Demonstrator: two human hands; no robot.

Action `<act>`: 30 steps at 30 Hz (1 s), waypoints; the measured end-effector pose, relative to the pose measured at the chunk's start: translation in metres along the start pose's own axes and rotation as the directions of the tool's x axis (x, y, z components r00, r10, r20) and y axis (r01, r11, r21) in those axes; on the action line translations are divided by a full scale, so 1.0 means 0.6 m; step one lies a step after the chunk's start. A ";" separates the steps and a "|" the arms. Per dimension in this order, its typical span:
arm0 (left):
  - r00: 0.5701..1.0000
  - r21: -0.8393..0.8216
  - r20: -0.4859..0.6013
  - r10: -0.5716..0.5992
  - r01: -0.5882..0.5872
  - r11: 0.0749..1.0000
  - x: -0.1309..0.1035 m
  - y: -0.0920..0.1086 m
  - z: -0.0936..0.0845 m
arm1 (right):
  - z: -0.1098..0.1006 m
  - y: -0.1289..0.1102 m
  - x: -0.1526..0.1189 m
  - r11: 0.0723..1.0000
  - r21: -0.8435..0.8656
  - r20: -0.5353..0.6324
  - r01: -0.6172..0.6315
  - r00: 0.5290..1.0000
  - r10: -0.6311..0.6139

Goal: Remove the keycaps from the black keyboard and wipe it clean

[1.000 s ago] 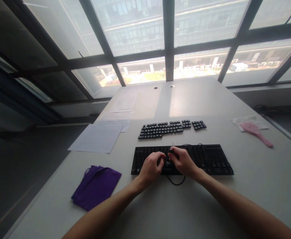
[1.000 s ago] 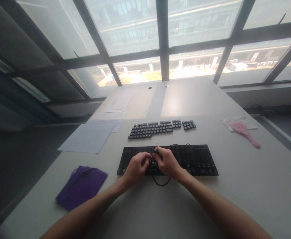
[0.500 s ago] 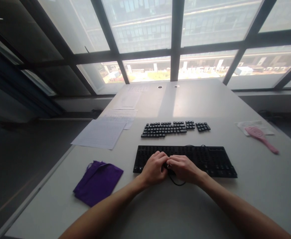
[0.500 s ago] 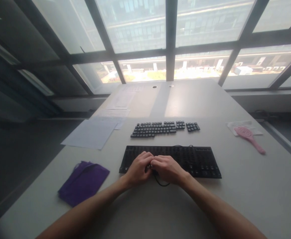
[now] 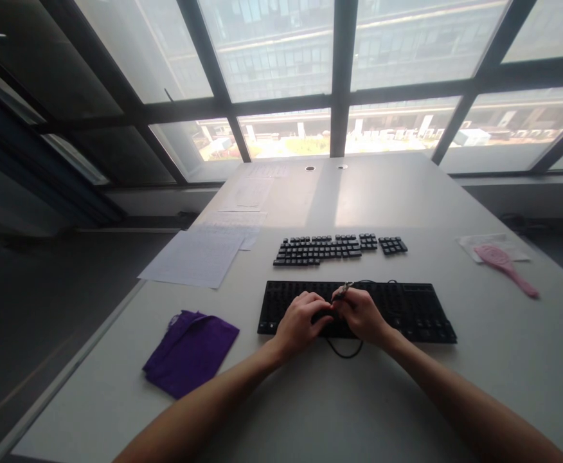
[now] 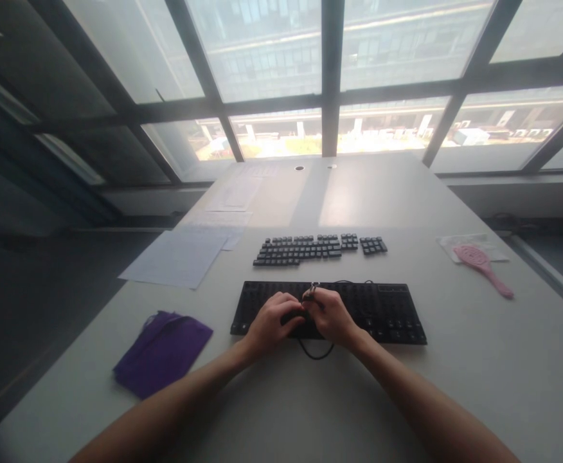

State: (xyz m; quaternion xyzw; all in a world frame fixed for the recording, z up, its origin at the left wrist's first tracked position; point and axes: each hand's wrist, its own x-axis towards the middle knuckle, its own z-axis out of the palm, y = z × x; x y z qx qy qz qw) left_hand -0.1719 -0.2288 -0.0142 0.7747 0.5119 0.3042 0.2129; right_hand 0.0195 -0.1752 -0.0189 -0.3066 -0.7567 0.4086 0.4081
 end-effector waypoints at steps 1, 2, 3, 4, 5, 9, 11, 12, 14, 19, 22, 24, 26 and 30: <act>1.000 -0.003 -0.003 0.001 -0.001 1.000 0.000 0.000 0.000 | 0.001 -0.001 0.000 1.000 -0.011 -0.007 -0.005 1.000 0.005; 1.000 -0.012 -0.012 -0.005 0.005 1.000 -0.001 0.001 0.000 | 0.002 -0.003 0.000 1.000 -0.020 -0.014 -0.013 1.000 0.013; 1.000 -0.024 -0.024 -0.019 0.018 1.000 -0.001 0.002 0.000 | 0.003 -0.004 -0.001 0.999 -0.028 -0.021 -0.023 1.000 0.022; 0.999 -0.037 -0.037 -0.034 0.032 0.999 -0.002 0.003 -0.001 | 0.004 -0.006 -0.001 0.999 -0.035 -0.026 -0.033 0.999 0.032; 0.998 -0.047 -0.047 -0.046 0.044 0.998 -0.003 0.004 -0.002 | 0.005 -0.008 -0.002 0.998 -0.038 -0.028 -0.045 0.999 0.044; 0.997 -0.039 -0.067 -0.024 0.021 0.999 -0.007 0.006 -0.003 | 0.005 -0.010 -0.002 0.992 0.016 0.032 -0.124 0.992 0.123; 0.998 0.002 -0.060 0.017 -0.017 1.000 -0.008 0.006 -0.002 | 0.004 -0.008 -0.001 0.985 0.061 0.081 -0.161 0.984 0.156; 0.998 0.032 -0.045 0.043 -0.041 0.999 -0.009 0.006 -0.001 | 0.003 -0.007 0.000 0.982 0.075 0.094 -0.175 0.981 0.168; 0.996 0.100 -0.002 0.091 -0.090 0.991 -0.008 0.007 0.000 | 0.001 -0.005 0.001 0.978 0.085 0.090 -0.191 0.979 0.183; 0.989 0.208 -0.004 0.147 -0.143 0.968 -0.006 0.005 0.003 | 0.003 -0.002 0.003 0.979 0.078 0.040 -0.186 0.982 0.183; 0.987 0.205 -0.028 0.158 -0.149 0.967 -0.006 0.002 0.003 | 0.005 -0.001 0.002 0.978 0.087 0.038 -0.190 0.981 0.188; 0.983 0.183 -0.050 0.174 -0.162 0.970 -0.008 0.001 0.003 | 0.007 0.001 0.002 0.975 0.108 0.037 -0.193 0.981 0.190; 0.978 0.141 -0.101 0.182 -0.167 0.976 -0.010 0.004 0.001 | 0.007 0.002 0.003 0.969 0.140 0.030 -0.205 0.979 0.203; 0.971 0.003 -0.209 0.112 -0.114 0.993 0.006 0.011 -0.019 | 0.009 0.003 0.007 0.952 0.196 -0.034 -0.235 0.968 0.247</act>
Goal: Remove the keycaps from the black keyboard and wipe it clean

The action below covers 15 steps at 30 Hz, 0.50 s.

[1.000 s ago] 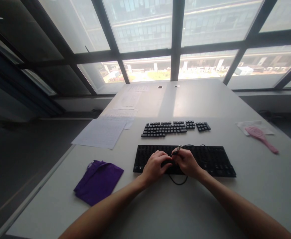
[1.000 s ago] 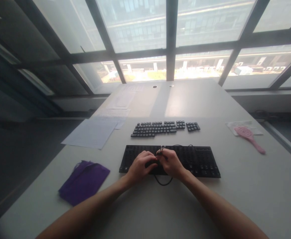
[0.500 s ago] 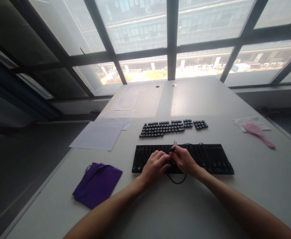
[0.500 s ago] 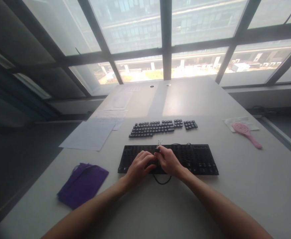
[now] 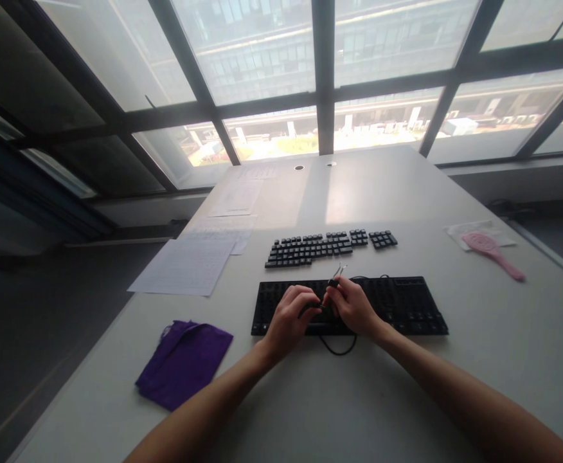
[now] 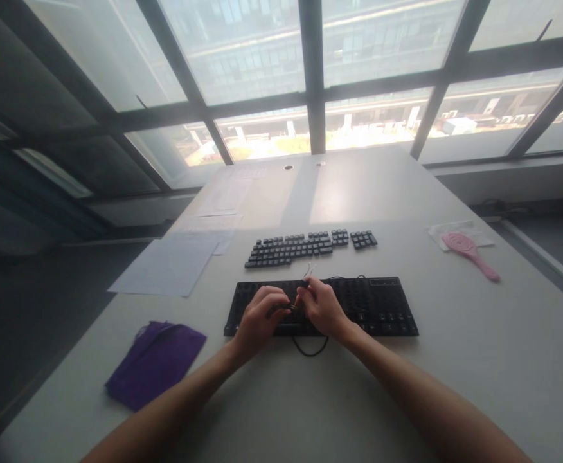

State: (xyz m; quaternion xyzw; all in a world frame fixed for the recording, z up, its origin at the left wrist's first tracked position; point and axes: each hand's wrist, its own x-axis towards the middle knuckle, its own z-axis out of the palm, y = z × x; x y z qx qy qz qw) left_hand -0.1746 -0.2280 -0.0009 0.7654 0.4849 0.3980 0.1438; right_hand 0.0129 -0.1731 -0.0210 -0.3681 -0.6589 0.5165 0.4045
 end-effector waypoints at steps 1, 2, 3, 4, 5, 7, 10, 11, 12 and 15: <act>0.999 -0.016 -0.017 -0.032 0.032 0.999 0.012 -0.001 -0.006 | 0.001 0.000 0.001 1.000 0.008 -0.019 0.000 1.000 0.000; 0.997 -0.019 -0.031 -0.065 0.064 0.998 0.026 -0.005 -0.011 | 0.001 0.000 0.001 1.000 0.011 -0.032 0.003 0.999 -0.003; 0.995 -0.011 -0.039 -0.090 0.089 0.996 0.042 -0.011 -0.015 | 0.001 0.000 0.002 1.000 0.009 -0.038 0.006 0.999 -0.006; 0.994 0.008 -0.039 -0.104 0.104 0.995 0.060 -0.019 -0.017 | 0.002 0.000 0.002 1.000 0.005 -0.043 0.008 0.999 -0.008; 0.993 0.033 -0.028 -0.112 0.113 0.993 0.077 -0.029 -0.017 | 0.002 0.000 0.002 1.000 0.000 -0.047 0.008 0.999 -0.008; 0.992 0.118 0.034 -0.122 0.117 0.986 0.111 -0.053 -0.010 | 0.002 0.003 0.002 1.000 0.000 -0.052 0.007 0.999 -0.007; 0.988 0.304 0.110 -0.110 0.071 0.950 0.149 -0.085 0.009 | 0.001 0.008 0.002 1.000 0.010 -0.057 0.005 0.998 -0.004; 0.986 0.347 0.135 -0.099 0.047 0.937 0.158 -0.093 0.016 | 0.001 0.009 0.002 1.000 0.011 -0.060 0.006 0.998 -0.005; 0.983 0.375 0.159 -0.089 0.023 0.927 0.165 -0.099 0.022 | 0.001 0.010 0.003 1.000 0.009 -0.063 0.007 0.998 -0.007; 0.974 0.409 0.218 -0.061 -0.034 0.912 0.174 -0.108 0.034 | 0.000 0.010 0.003 1.000 -0.001 -0.067 0.017 0.998 -0.017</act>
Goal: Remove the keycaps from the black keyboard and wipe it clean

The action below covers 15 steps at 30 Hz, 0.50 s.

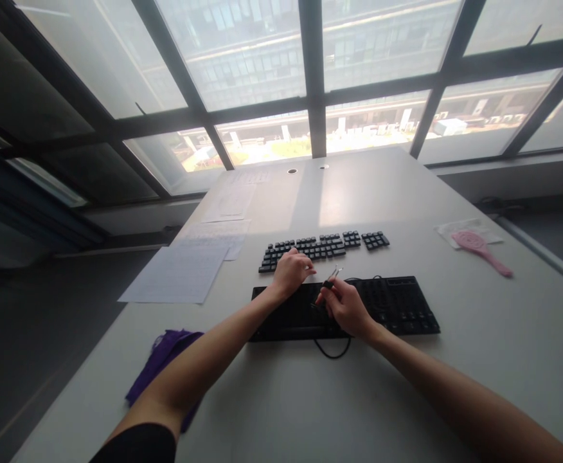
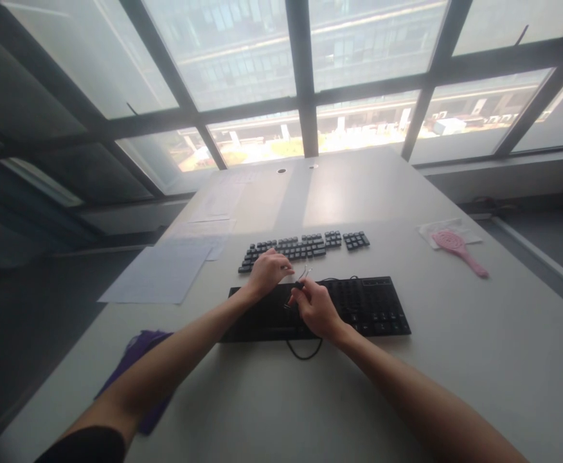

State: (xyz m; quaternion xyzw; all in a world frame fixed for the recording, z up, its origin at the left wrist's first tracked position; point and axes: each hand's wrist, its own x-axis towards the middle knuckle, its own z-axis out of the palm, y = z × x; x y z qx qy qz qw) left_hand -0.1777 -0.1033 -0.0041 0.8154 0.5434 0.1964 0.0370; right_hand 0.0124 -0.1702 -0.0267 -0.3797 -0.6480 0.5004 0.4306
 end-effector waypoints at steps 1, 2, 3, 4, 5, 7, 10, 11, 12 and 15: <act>1.000 0.010 0.000 0.013 -0.013 1.000 0.001 0.000 0.002 | 0.000 -0.001 0.000 1.000 -0.002 0.001 0.003 1.000 -0.003; 1.000 0.019 -0.010 0.022 -0.022 1.000 0.001 0.000 0.002 | 0.000 -0.002 0.001 1.000 -0.003 0.003 0.003 1.000 -0.003; 0.999 0.030 -0.028 0.024 -0.023 0.999 0.001 0.000 0.002 | 0.000 -0.004 0.001 1.000 -0.004 0.005 0.002 1.000 -0.002; 0.999 0.041 -0.047 0.021 -0.019 0.999 0.000 0.000 0.002 | 0.001 -0.005 0.001 1.000 -0.004 0.005 0.000 1.000 0.000; 0.998 0.053 -0.063 0.013 -0.009 0.999 0.000 -0.001 0.001 | 0.001 -0.006 0.001 1.000 -0.004 0.005 -0.002 1.000 0.002; 0.997 0.075 -0.076 -0.006 0.011 0.997 -0.002 -0.002 -0.001 | 0.002 -0.007 0.002 1.000 -0.003 0.003 -0.003 1.000 0.003; 0.996 0.112 -0.085 -0.017 0.027 0.993 -0.002 -0.002 -0.002 | 0.002 -0.005 0.002 1.000 -0.002 0.007 -0.003 1.000 0.003; 0.996 0.122 -0.091 -0.019 0.030 0.992 -0.002 -0.002 -0.002 | 0.001 -0.004 0.002 1.000 -0.003 0.009 -0.005 1.000 0.005; 0.995 0.129 -0.096 -0.021 0.034 0.991 -0.002 -0.002 -0.001 | 0.001 -0.003 0.001 1.000 -0.006 0.009 -0.007 1.000 0.007; 0.994 0.135 -0.104 -0.034 0.048 0.990 -0.002 -0.003 0.002 | 0.001 0.000 0.001 1.000 -0.013 0.007 -0.007 1.000 0.007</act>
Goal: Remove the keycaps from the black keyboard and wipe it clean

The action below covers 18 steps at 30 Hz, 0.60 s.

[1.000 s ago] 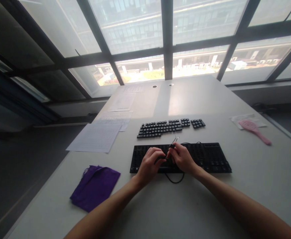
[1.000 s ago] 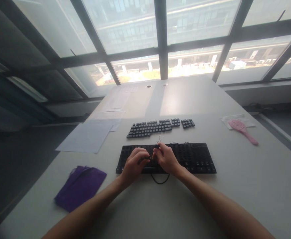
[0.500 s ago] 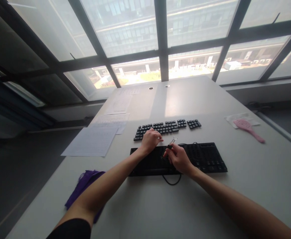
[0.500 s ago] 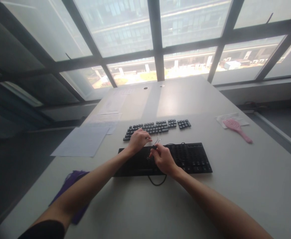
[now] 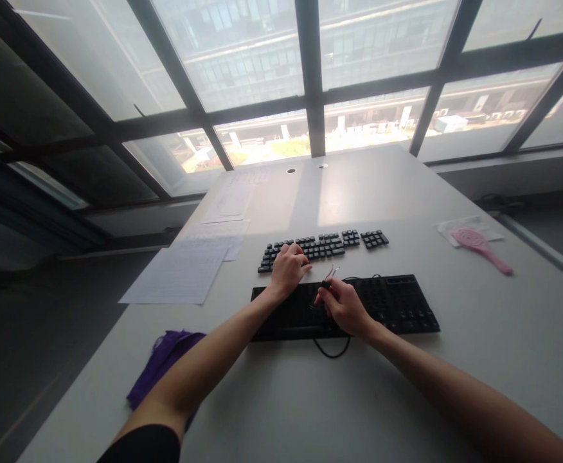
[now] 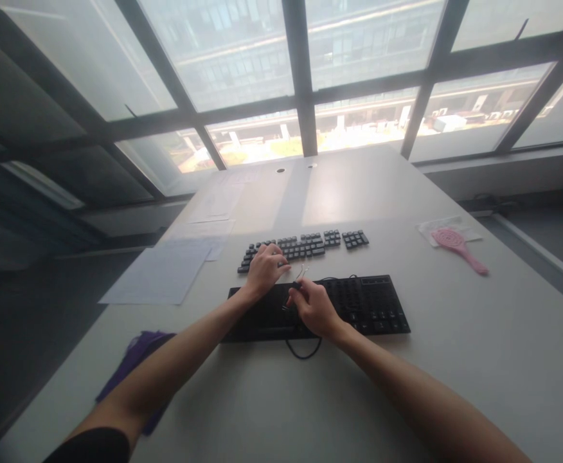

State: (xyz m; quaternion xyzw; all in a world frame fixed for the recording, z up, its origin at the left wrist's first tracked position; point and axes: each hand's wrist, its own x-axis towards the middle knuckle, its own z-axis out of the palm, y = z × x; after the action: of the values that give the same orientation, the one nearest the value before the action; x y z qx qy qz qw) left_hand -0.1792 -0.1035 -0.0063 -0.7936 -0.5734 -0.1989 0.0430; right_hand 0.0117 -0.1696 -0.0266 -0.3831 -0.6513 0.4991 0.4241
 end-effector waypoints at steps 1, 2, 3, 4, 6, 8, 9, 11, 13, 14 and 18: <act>1.000 -0.004 -0.001 -0.006 0.006 1.000 0.000 0.000 0.001 | 0.000 0.000 0.000 1.000 -0.001 0.002 0.002 1.000 -0.002; 1.000 -0.014 -0.001 -0.011 0.011 1.000 0.000 -0.001 0.002 | 0.000 0.001 0.000 1.000 0.000 0.004 0.004 1.000 -0.004; 1.000 -0.028 -0.001 -0.018 0.018 0.999 0.001 -0.001 0.002 | 0.001 0.000 0.000 1.000 0.003 0.005 0.004 1.000 -0.004; 1.000 -0.045 0.000 -0.025 0.025 0.999 0.001 -0.002 0.002 | 0.001 0.000 -0.001 1.000 0.008 0.006 0.003 1.000 -0.003; 0.999 -0.069 -0.002 -0.037 0.037 0.997 0.003 -0.001 -0.004 | 0.000 -0.001 -0.001 1.000 0.021 0.003 0.003 1.000 -0.003; 0.999 -0.075 -0.024 -0.049 0.047 0.996 0.004 0.003 -0.016 | -0.002 -0.004 0.001 0.999 0.034 -0.024 0.018 1.000 -0.017; 0.997 -0.076 -0.043 -0.056 0.053 0.996 0.002 0.007 -0.024 | -0.003 -0.006 0.002 0.999 0.037 -0.053 0.032 0.998 -0.030; 0.993 -0.093 -0.087 -0.074 0.066 0.993 -0.007 0.019 -0.043 | -0.009 -0.013 0.005 0.998 0.028 -0.117 0.057 0.992 -0.053; 0.990 -0.133 -0.110 -0.085 0.070 0.989 -0.024 0.036 -0.062 | -0.017 -0.022 0.009 0.998 -0.005 -0.132 0.062 0.989 -0.062; 0.991 -0.162 -0.108 -0.084 0.066 0.985 -0.037 0.045 -0.070 | -0.021 -0.027 0.010 0.997 -0.035 -0.104 0.062 0.992 -0.065; 0.998 -0.303 -0.004 -0.055 0.051 0.952 -0.095 0.079 -0.084 | -0.033 -0.039 0.007 0.977 -0.183 0.073 0.106 0.993 -0.094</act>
State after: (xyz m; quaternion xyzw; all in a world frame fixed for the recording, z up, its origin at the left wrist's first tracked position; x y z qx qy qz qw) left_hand -0.1637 -0.1855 0.0266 -0.7739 -0.5570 -0.2903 -0.0810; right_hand 0.0271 -0.1643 0.0001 -0.3717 -0.7269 0.4257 0.3901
